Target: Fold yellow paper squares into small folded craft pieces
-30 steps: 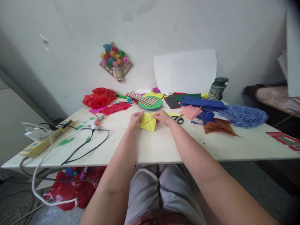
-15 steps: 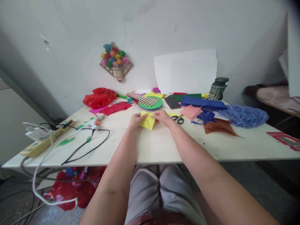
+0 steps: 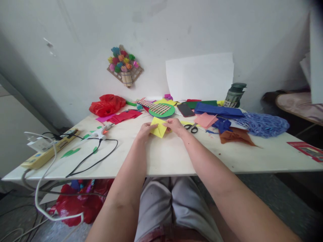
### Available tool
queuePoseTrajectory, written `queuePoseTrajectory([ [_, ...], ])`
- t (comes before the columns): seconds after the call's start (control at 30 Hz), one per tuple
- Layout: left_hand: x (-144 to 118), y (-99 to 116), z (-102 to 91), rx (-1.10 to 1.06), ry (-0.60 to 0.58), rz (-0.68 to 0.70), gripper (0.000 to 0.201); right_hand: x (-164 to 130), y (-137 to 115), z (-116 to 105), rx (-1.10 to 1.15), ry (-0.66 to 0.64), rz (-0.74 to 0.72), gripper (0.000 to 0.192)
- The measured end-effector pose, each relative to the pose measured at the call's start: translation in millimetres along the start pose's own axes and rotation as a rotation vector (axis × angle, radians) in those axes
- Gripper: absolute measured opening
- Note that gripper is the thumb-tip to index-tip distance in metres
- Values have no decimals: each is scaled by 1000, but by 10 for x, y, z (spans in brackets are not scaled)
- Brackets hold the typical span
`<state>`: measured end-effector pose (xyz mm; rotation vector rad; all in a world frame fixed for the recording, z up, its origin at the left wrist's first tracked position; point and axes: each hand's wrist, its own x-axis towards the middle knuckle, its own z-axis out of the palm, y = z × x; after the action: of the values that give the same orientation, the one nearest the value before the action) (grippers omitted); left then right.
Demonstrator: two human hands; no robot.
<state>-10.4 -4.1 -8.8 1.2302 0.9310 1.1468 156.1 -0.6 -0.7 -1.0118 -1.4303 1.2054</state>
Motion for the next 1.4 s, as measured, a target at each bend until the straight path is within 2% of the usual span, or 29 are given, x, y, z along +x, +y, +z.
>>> queuePoseTrajectory([
  [0.47,63,-78,-4,62,-1,34,49,17,14,16,-30,60,-50,13],
  [0.63,78,-89,-8,65,29,61,49,25,46,29,-66,32,-60,13],
  [0.7,63,-69,-6,47,40,50,48,20,45,32,-93,3,-85,21],
  [0.8,39,-36,-9,-5,55,31,44,1,17,16,-149,-3,-200,37],
  [0.9,36,-21,-27,-34,94,28,42,-22,-28,-21,-263,19,-379,45],
  [1.03,41,-16,-52,-59,126,35,43,-31,-56,-54,-468,-51,-562,53],
  [1.17,36,-11,-63,-69,126,36,42,-23,-40,-32,-642,-125,-621,49],
  [1.4,52,-41,-68,-92,72,45,41,40,24,20,-809,-161,-708,32],
])
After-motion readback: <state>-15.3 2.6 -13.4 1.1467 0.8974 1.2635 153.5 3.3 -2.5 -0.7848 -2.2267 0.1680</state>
